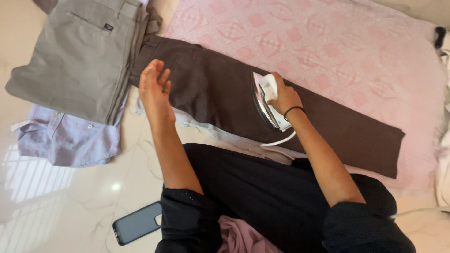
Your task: The person irons a pair of dark brown trousers laid out on a pink patterned mat on the floor. They use a white electric iron to smooth the fabric, moving it back and forth along the length of the trousers. The person adjusts the trousers with their hands to ensure even ironing.
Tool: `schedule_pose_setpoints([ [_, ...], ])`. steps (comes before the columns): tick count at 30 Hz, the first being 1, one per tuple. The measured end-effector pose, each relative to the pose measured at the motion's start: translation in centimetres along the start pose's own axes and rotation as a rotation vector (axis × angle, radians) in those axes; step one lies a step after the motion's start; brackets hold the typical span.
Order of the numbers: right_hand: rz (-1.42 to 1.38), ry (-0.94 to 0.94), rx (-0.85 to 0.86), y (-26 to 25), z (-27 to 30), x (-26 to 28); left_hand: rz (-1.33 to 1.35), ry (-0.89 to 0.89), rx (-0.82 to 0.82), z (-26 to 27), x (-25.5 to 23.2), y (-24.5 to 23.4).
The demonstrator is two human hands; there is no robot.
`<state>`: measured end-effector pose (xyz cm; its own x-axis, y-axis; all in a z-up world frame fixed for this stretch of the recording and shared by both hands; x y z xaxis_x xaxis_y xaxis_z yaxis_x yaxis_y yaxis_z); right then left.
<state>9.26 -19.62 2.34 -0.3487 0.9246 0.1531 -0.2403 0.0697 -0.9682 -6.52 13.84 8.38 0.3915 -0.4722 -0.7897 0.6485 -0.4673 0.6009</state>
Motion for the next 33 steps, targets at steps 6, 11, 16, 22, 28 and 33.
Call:
schedule_pose_setpoints([
  [6,-0.058,0.152,-0.054,-0.9,6.2,-12.8,-0.085,0.040,-0.045,-0.2,-0.2,-0.9],
  [11,-0.089,0.346,-0.023,-1.3,7.4,-21.8,-0.230,0.043,-0.058,0.8,0.0,0.6],
  [16,0.113,0.327,-0.025,-2.6,4.7,-28.5,-0.433,0.077,-0.045,2.0,1.4,2.4],
  [22,0.251,0.322,-0.078,-4.1,1.0,-33.9,-0.552,0.030,0.129,2.1,4.8,5.1],
  [28,1.155,0.389,-0.488,-1.0,-3.0,-34.3,-0.811,0.145,0.265,2.8,5.5,6.6],
  [33,0.571,0.027,-0.596,6.1,-2.1,-30.2,-0.945,0.134,0.182,2.8,4.8,6.8],
])
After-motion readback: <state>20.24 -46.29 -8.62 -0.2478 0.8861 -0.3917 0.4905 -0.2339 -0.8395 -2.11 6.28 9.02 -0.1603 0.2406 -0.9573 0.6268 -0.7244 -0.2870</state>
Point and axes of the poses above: each hand's wrist, its own z-axis away from the middle knuckle, its own y-axis out of the palm, x = y × z, the point moved 1 cm from there along -z, towards the middle knuckle, and after that the axes turned 13 degrees about z, right-handed, at the moved point
